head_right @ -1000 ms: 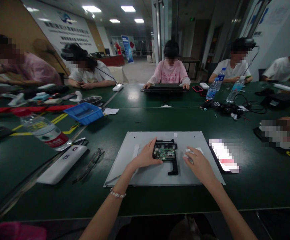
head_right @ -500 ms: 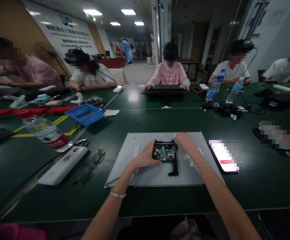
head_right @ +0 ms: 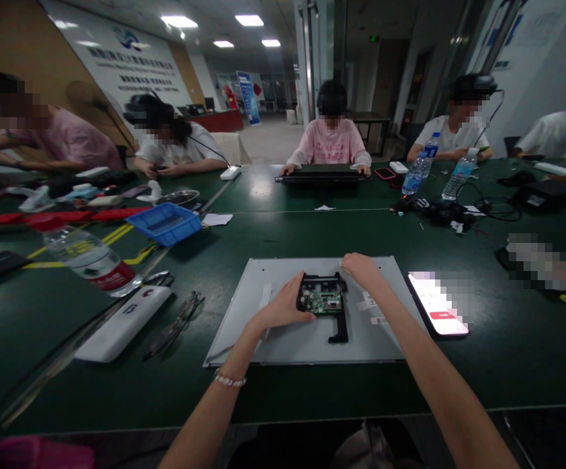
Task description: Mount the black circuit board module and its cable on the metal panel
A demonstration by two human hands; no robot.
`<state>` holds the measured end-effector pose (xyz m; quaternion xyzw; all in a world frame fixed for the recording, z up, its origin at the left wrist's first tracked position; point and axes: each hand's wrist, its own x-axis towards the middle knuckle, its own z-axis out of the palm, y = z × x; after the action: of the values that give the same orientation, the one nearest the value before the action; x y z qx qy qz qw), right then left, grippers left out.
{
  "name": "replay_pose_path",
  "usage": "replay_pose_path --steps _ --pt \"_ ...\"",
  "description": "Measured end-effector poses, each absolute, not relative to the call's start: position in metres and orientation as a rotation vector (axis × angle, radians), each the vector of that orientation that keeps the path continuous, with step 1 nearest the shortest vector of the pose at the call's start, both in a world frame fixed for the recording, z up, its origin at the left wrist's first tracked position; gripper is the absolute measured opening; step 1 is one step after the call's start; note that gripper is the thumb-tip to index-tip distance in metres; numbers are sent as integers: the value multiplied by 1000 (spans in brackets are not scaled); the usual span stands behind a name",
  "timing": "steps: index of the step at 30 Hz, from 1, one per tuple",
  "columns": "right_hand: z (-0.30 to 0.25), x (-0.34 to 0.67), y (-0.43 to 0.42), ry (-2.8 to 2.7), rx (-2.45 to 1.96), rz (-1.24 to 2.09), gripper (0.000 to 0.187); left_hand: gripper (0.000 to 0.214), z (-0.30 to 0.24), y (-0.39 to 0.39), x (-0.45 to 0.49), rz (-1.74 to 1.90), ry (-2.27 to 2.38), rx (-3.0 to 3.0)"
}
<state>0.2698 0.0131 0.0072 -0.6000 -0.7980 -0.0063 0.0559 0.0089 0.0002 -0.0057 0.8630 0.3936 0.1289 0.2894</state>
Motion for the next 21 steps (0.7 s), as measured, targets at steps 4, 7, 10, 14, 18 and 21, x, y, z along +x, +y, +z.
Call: replay_pose_path --steps 4,7,10,14,18,21 --pt "8 267 11 -2375 -1836 -42 25 119 -7 1 10 351 1051 2311" --pt "12 252 9 -2349 -1820 -45 29 119 -8 1 11 359 1061 2308" --pt "17 228 8 -2383 -1758 -16 28 118 -8 1 11 363 1062 2314" --pt "18 198 5 -2425 -1707 30 28 117 -7 1 11 356 1067 2319" --pt "16 188 0 -2439 -1687 76 28 115 -6 0 11 337 1081 2320" --pt "15 189 -2 -2421 -1689 100 28 115 -8 1 11 348 1070 2321"
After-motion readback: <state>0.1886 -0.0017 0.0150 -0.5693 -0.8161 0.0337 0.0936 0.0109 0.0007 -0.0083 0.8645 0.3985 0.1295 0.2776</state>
